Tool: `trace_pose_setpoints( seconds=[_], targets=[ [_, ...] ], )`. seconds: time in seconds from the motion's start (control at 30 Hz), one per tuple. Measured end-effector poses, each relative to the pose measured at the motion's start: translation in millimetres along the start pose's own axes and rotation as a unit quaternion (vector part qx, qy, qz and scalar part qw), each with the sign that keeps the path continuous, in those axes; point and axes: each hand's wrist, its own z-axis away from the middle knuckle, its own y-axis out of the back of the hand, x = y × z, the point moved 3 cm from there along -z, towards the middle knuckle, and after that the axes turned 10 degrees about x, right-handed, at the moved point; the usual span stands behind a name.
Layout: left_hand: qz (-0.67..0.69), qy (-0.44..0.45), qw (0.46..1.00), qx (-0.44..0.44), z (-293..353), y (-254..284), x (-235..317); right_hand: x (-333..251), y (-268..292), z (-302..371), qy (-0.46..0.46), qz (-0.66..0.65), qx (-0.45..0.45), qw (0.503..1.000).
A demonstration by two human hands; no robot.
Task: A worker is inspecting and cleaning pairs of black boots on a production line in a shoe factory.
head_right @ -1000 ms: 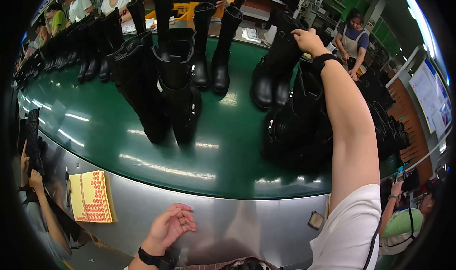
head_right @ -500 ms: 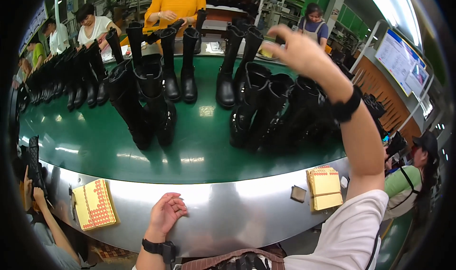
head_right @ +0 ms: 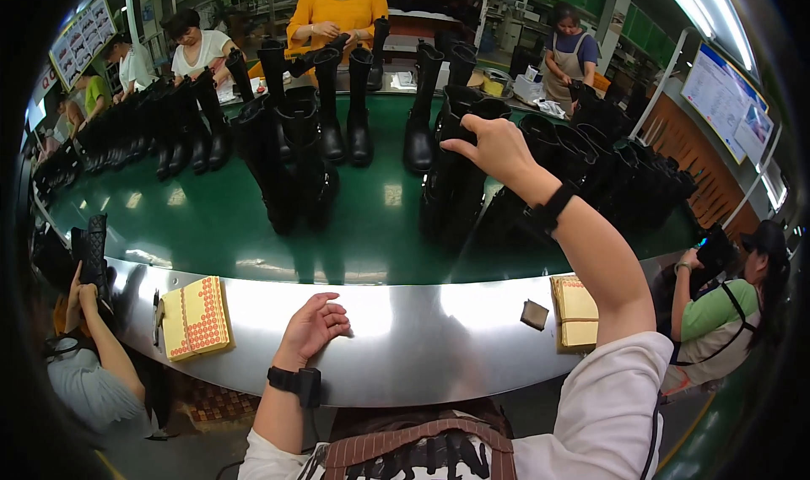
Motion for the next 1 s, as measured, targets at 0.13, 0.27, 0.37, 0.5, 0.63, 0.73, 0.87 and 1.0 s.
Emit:
trace_pose_setpoints(
  seconds=[0.13, 0.27, 0.37, 0.5, 0.63, 0.73, 0.87, 1.0],
  targets=[
    [-0.217, -0.13, 0.967, -0.003, 16, -39, -1, -58, 95, 45, 0.039, -0.012, 0.034, 0.999],
    [-0.435, -0.347, 0.826, -0.087, 46, -102, -22, -115, 121, 110, 0.12, -0.124, 0.023, 0.985],
    [-0.501, -0.381, 0.772, -0.084, 55, -132, -41, -146, 109, 137, 0.179, -0.207, 0.017, 0.962],
    [-0.516, -0.358, 0.778, -0.008, 65, -126, -45, -174, 93, 130, 0.196, -0.281, 0.073, 0.937],
    [-0.469, -0.378, 0.79, 0.114, 82, -85, -28, -213, 83, 121, 0.225, -0.337, 0.156, 0.901],
    [-0.458, -0.393, 0.775, 0.189, 93, -60, -18, -241, 71, 118, 0.235, -0.339, 0.201, 0.889],
    [-0.443, -0.41, 0.752, 0.265, 100, -37, -11, -259, 50, 102, 0.244, -0.34, 0.14, 0.898],
    [-0.43, -0.419, 0.742, 0.297, 94, -19, -8, -213, 17, 92, 0.22, -0.512, 0.169, 0.813]
  ],
)
